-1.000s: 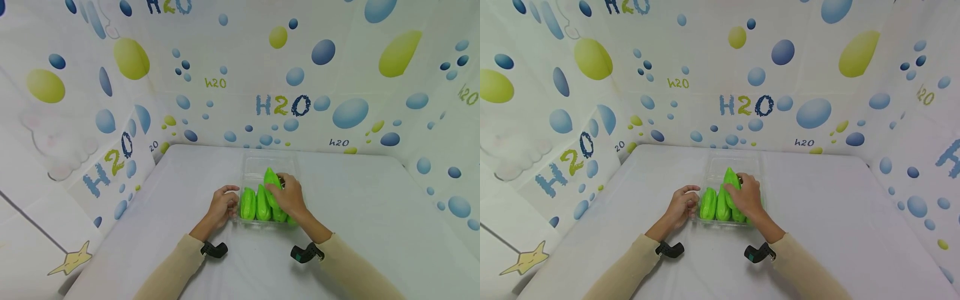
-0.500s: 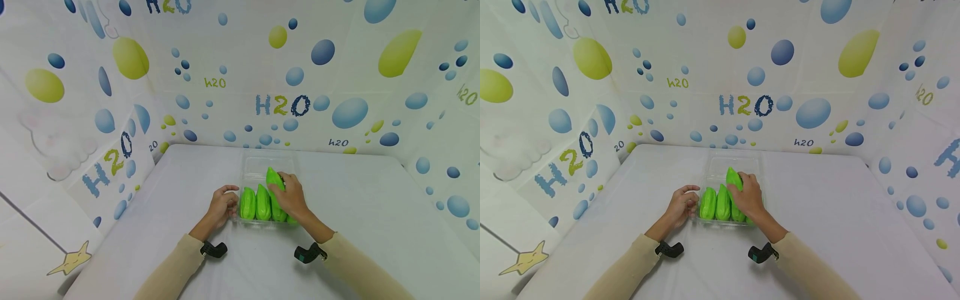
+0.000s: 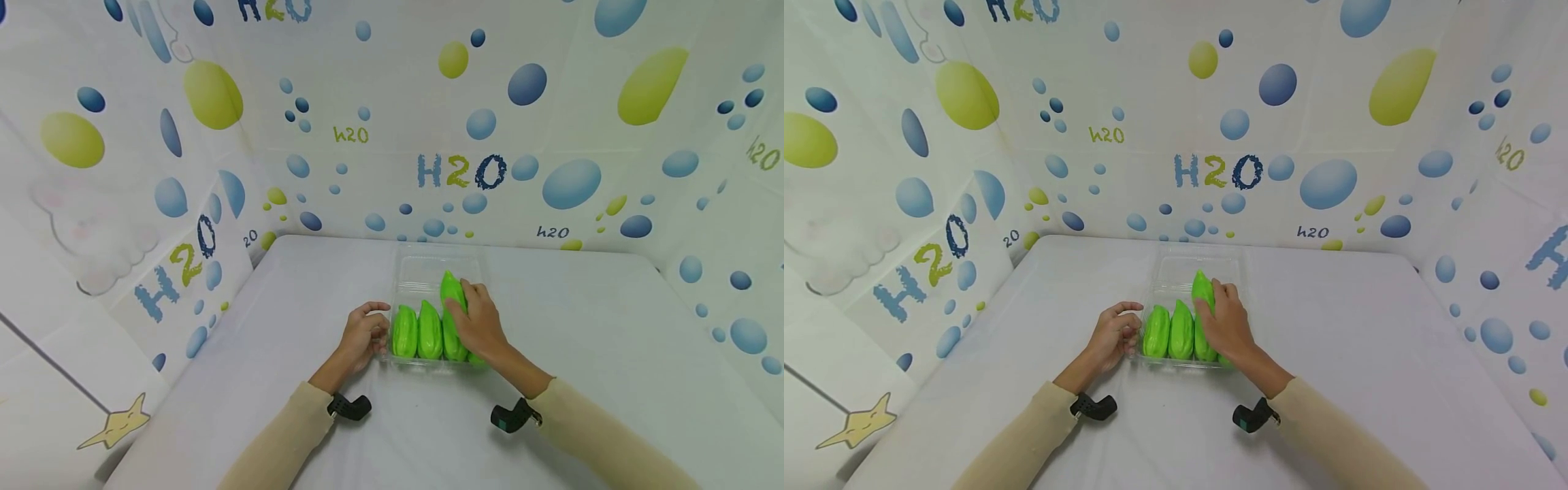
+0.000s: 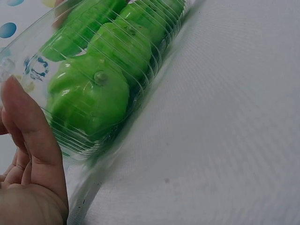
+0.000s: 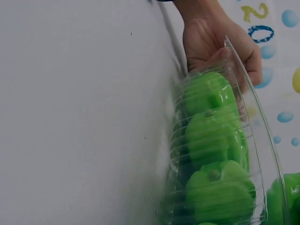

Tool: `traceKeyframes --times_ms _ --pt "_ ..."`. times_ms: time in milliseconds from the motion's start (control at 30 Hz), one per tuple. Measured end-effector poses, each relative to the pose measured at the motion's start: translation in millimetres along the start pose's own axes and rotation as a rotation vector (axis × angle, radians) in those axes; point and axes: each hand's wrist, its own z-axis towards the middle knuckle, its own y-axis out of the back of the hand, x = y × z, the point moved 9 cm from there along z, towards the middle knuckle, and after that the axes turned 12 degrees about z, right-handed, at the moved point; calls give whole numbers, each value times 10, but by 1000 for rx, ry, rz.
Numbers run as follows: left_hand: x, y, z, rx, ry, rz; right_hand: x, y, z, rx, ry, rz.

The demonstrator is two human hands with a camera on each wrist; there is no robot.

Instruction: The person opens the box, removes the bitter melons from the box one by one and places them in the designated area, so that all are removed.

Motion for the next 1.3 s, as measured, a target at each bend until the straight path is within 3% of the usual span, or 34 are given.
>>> traceKeyframes --times_ms 767,1133,1300 --pt "-7 14 -16 4 -3 0 -75 346 28 -140 30 -38" --pt "-8 1 -9 8 -1 9 -101 633 7 -329 125 -15" --pt "-8 -5 -8 8 -1 14 -211 772 44 -389 110 -20"
